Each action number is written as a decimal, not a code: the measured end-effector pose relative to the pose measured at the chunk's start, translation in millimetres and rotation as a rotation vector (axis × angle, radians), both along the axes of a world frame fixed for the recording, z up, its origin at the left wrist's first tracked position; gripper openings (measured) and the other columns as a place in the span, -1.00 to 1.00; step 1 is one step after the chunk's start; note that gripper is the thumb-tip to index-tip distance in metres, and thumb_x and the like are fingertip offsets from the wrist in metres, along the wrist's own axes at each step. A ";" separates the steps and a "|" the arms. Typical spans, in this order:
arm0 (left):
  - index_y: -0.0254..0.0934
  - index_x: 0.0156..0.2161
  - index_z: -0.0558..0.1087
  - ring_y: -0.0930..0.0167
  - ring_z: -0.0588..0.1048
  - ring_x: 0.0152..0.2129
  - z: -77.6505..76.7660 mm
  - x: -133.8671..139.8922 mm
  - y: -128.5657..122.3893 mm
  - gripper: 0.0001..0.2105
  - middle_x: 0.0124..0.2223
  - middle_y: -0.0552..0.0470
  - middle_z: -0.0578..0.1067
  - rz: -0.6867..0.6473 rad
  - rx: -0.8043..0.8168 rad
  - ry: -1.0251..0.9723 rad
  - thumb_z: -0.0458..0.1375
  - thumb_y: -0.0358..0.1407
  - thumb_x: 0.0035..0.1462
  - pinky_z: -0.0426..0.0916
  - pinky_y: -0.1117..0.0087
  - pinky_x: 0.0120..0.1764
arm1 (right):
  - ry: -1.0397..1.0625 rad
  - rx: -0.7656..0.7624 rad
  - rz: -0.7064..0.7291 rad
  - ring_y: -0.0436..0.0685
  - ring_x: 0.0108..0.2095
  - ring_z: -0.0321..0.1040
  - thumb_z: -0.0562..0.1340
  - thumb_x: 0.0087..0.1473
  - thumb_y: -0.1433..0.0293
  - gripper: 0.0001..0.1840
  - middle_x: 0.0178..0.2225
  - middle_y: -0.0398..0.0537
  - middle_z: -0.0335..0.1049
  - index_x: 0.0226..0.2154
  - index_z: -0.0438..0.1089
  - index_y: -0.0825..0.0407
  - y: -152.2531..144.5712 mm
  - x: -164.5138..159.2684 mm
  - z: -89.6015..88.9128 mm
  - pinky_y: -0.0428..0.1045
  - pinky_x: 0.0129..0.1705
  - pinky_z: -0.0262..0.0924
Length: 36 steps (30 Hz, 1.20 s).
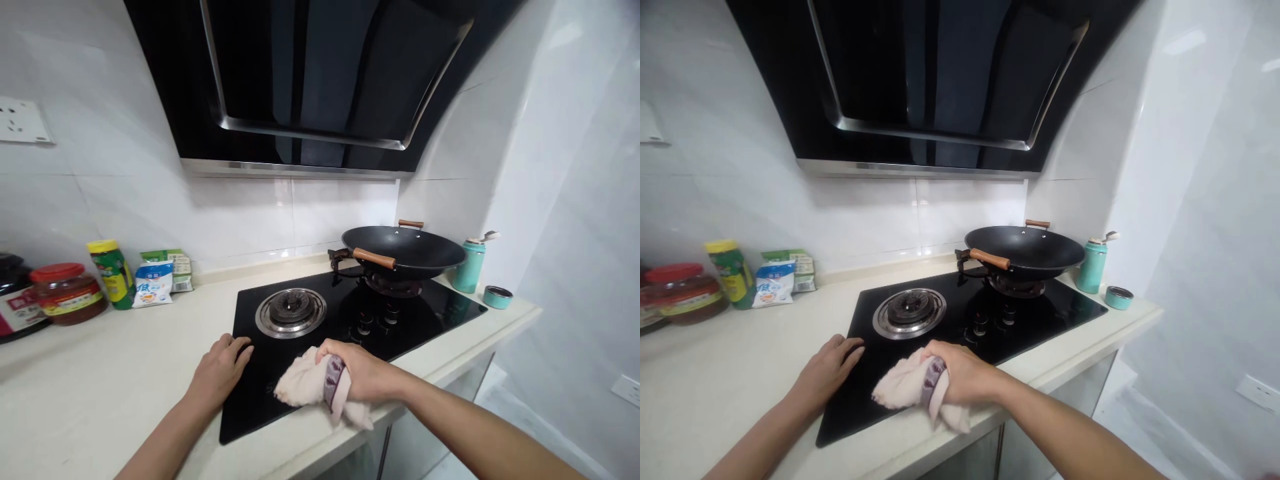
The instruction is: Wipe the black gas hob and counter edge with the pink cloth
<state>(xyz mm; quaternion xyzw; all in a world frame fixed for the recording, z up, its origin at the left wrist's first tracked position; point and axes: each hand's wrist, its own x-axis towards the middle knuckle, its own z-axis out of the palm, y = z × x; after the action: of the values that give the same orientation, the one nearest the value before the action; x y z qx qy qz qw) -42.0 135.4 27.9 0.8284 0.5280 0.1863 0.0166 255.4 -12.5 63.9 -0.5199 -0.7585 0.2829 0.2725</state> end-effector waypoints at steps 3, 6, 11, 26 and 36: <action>-0.20 0.03 0.51 0.20 0.52 -0.04 -2.3 -1.5 3.0 -0.57 -0.06 -0.10 0.49 -0.005 -0.001 -0.022 -0.11 -0.09 0.31 0.39 0.20 0.02 | 0.381 -0.146 -0.024 0.02 -0.31 0.29 0.40 -0.21 0.32 -0.51 -0.31 -0.25 0.37 -0.15 0.33 -0.07 15.3 -13.1 7.5 -0.08 -0.28 0.17; -0.21 0.03 0.51 0.21 0.53 -0.06 -2.8 -2.3 3.2 -0.59 -0.09 -0.09 0.49 -0.005 -0.002 -0.060 -0.09 -0.10 0.30 0.38 0.19 0.04 | 0.676 -0.309 -0.014 0.07 -0.32 0.35 0.36 -0.12 0.12 -0.53 -0.34 -0.19 0.40 -0.16 0.35 -0.05 33.7 -16.6 10.9 -0.01 -0.24 0.27; -0.22 0.03 0.50 0.20 0.50 -0.02 -2.0 -1.1 -0.6 -0.61 -0.06 -0.09 0.49 0.002 -0.027 -0.089 -0.06 -0.12 0.30 0.37 0.18 0.06 | 0.153 -0.133 -0.130 0.19 -0.09 0.39 0.34 -0.02 0.20 -0.53 -0.09 0.02 0.42 -0.04 0.43 0.00 48.8 18.2 13.3 0.12 0.03 0.25; -0.22 0.01 0.53 0.19 0.49 -0.05 -7.7 -3.5 -0.3 -0.63 -0.11 -0.09 0.46 -0.029 0.007 -0.079 -0.02 -0.14 0.28 0.38 0.15 0.04 | -0.685 0.092 -0.067 0.36 0.05 0.24 0.19 0.22 0.14 -0.49 0.09 0.11 0.26 0.22 0.34 -0.27 41.5 -20.9 9.3 0.20 0.01 0.18; -0.22 0.02 0.53 0.22 0.49 -0.06 -10.4 -5.3 -3.5 -0.66 -0.09 -0.09 0.44 -0.037 0.014 -0.028 -0.01 -0.18 0.30 0.39 0.17 0.02 | -0.855 -0.067 -0.360 0.39 0.06 0.42 0.40 0.01 0.29 -0.36 0.07 0.29 0.40 0.14 0.32 0.04 142.2 26.9 18.1 0.14 0.00 0.25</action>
<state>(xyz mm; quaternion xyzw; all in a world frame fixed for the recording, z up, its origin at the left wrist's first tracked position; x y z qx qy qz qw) -47.4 131.9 17.5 0.8354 0.5110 0.2014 0.0216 282.3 129.7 82.0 -0.7218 -0.6909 0.0158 -0.0370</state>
